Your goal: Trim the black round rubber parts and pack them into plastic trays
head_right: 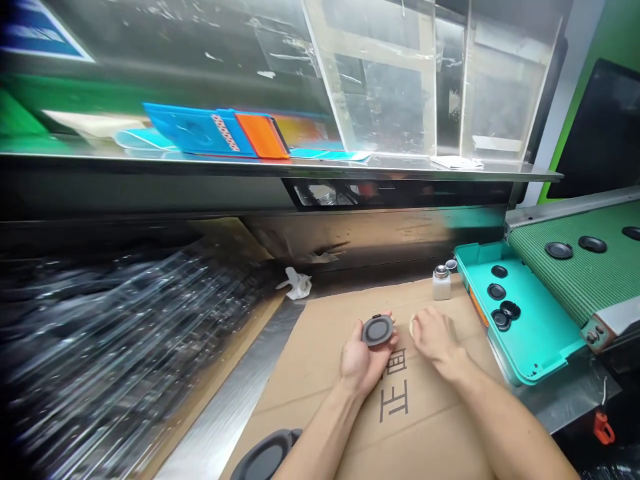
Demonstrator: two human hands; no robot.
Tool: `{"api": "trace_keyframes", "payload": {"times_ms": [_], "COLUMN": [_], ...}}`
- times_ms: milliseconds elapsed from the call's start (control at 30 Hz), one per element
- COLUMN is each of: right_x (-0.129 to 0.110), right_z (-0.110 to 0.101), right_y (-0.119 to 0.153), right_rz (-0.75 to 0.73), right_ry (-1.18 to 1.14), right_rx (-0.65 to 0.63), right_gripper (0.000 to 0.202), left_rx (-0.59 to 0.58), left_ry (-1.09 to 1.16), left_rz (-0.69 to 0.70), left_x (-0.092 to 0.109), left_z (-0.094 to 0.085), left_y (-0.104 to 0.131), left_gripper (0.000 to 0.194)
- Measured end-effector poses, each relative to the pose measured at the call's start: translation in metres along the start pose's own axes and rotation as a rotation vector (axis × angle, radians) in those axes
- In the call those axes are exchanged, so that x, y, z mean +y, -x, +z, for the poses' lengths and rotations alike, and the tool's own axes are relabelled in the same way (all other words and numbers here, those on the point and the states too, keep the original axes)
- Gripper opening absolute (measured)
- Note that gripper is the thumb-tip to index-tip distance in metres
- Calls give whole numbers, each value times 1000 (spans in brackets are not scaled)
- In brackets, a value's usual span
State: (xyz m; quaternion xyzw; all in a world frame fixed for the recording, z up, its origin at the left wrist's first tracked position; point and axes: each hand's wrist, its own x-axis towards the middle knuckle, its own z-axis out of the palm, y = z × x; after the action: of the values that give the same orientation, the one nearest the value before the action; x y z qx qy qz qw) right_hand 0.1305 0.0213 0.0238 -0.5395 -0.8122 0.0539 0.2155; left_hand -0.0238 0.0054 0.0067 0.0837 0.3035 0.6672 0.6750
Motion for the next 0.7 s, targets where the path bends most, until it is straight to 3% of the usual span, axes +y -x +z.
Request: {"api": "trace_keyframes", "payload": {"times_ms": [133,233,333,433,500,600,700], "right_x": [20,19,11,6,2,-11,-30], "right_z": [-8,-12,-13,-10,-7,1,9], "right_y": [-6,-4,1,3,4,6,10], "right_rz": [158,128,-67,-137,-115,-94,-179], "right_ry": [148,232,148,59,-47,-271,-337], "right_rx": [30,50,20,-102,-55,114,132], "right_gripper": [18,14,14,13,17,27,27], "left_rx": [-44,-72,-106,-113,-92,-68,-73], "left_ry": [110,128,95,102,120,108,82], "left_rz": [-101,-112,-34,20,32,29,-47], "left_x": [8,9,10,13,14,9,-3], "left_z": [2,7,11,11,10,8,8], "left_y": [4,8,11,11,9,6,5], "left_gripper": [49,47,35,27,27,32,35]}}
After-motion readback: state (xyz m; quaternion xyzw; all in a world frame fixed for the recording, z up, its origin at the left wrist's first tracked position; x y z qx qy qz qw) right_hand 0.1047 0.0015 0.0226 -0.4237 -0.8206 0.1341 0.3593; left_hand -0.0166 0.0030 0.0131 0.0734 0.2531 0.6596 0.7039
